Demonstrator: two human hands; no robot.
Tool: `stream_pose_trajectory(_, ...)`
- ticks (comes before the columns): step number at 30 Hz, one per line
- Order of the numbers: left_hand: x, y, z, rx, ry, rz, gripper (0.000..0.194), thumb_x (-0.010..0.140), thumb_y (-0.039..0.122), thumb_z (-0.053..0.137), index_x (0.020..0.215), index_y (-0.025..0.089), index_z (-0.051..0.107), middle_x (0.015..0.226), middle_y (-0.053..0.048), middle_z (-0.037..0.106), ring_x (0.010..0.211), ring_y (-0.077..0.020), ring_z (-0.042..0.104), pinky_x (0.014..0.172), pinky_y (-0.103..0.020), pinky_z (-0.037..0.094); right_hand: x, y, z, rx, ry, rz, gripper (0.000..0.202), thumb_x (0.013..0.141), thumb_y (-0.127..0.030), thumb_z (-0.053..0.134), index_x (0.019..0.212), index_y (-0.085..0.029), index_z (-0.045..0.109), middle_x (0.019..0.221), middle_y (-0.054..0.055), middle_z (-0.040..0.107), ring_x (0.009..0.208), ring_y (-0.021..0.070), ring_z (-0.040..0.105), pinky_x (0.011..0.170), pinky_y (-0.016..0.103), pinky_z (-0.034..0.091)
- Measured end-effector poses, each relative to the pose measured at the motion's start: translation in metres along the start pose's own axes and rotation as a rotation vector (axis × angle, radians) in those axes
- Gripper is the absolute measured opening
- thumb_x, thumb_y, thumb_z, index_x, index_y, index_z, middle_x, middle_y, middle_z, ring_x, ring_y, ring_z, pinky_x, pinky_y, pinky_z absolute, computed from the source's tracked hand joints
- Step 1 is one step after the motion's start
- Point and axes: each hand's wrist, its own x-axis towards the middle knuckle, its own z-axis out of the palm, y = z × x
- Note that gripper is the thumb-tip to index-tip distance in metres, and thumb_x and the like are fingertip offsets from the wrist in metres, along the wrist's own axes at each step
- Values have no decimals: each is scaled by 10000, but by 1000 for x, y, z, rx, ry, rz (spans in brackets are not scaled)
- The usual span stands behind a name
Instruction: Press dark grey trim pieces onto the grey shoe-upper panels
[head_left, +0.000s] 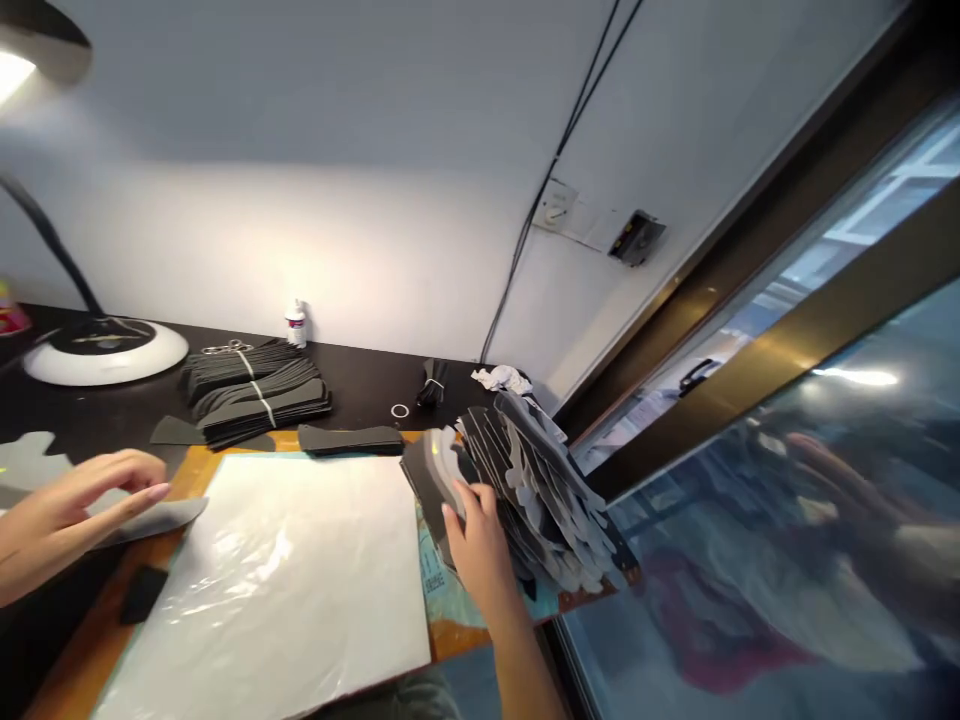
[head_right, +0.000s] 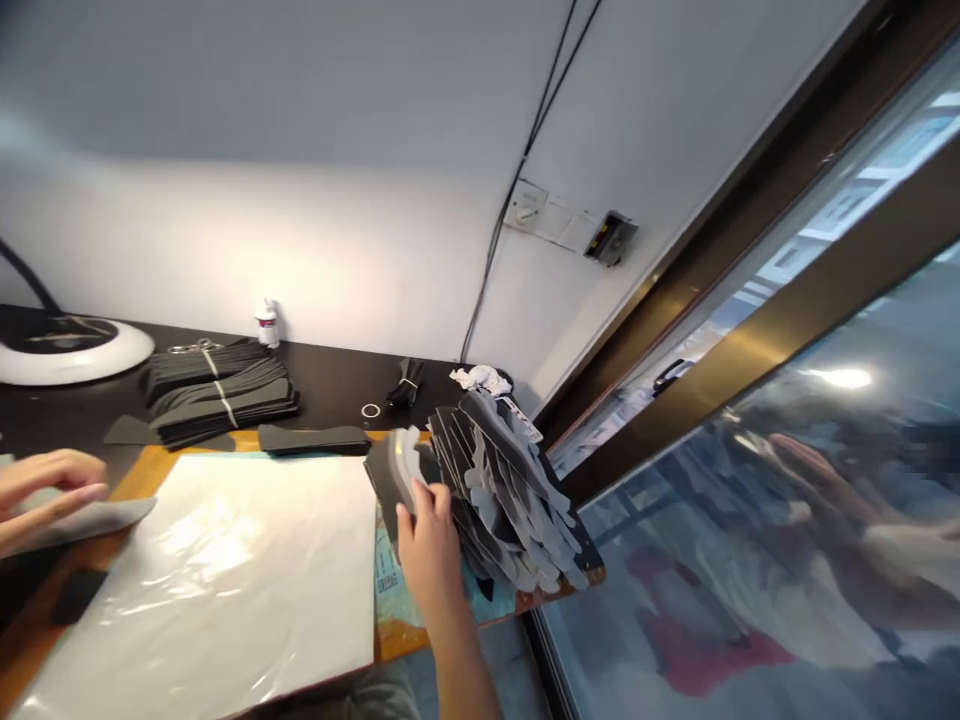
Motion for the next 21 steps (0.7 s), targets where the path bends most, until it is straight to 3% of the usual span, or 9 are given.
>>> stream_pose_trajectory(2, -19, -22, -24, 117, 132, 123, 213, 910, 396, 579, 1016, 281, 722, 1195, 151, 621, 1175, -215, 458, 1061, -315, 240, -19, 16, 15, -169, 45, -11, 395, 961, -306, 480, 1293, -167, 641, 1338, 212, 559, 1196, 387, 597, 953, 521, 531)
stream_pose_trajectory(4, -39, -28, -44, 210, 123, 124, 286, 921, 373, 582, 1181, 353, 698, 1378, 148, 568, 1294, -258, 435, 1136, -352, 203, -30, 28, 28, -276, 84, -89, 406, 973, -321, 461, 1278, -128, 647, 1440, 250, 498, 1286, 452, 513, 1001, 607, 476)
stream_pose_trajectory(8, -64, -21, -63, 394, 164, -5, 419, 979, 430, 499, 1330, 233, 618, 1541, 14, 481, 1421, -268, 362, 1214, -415, 169, -29, 37, 46, -276, 121, -271, 493, 1028, -428, 407, 1389, -127, 556, 1498, 238, 458, 1372, 424, 436, 1052, 601, 443)
stream_pose_trajectory(11, -64, -17, -60, 459, 22, -76, 538, 1017, 516, 447, 1413, 169, 558, 1588, -98, 415, 1461, -297, 336, 1220, -474, 192, -22, 35, 55, -265, 177, -400, 523, 1039, -499, 368, 1368, -143, 566, 1453, 215, 519, 1338, 398, 472, 1037, 583, 456)
stream_pose_trajectory(15, -44, -11, -39, 552, -190, -3, 709, 939, 617, 580, 1519, 231, 450, 1632, -113, 330, 1509, -335, 272, 1220, -494, 236, -20, 21, 63, -229, 211, -515, 414, 1043, -424, 418, 1301, -161, 606, 1393, 185, 582, 1291, 366, 522, 1038, 573, 437)
stream_pose_trajectory(18, -22, -4, -26, 621, -277, 94, 637, 906, 582, 650, 1441, 248, 562, 1601, -121, 390, 1494, -359, 300, 1210, -487, 269, -24, 7, 64, -147, 227, -573, 261, 1031, -301, 474, 1191, -202, 655, 1310, 141, 639, 1228, 313, 574, 1065, 560, 402)
stream_pose_trajectory(21, -7, 6, -25, 640, -300, 179, 433, 925, 487, 648, 1258, 215, 689, 1461, -134, 555, 1378, -336, 459, 1136, -414, 370, -32, -1, 60, -46, 191, -647, 194, 1001, -208, 524, 1113, -236, 680, 1244, 97, 665, 1169, 255, 602, 1104, 520, 366)
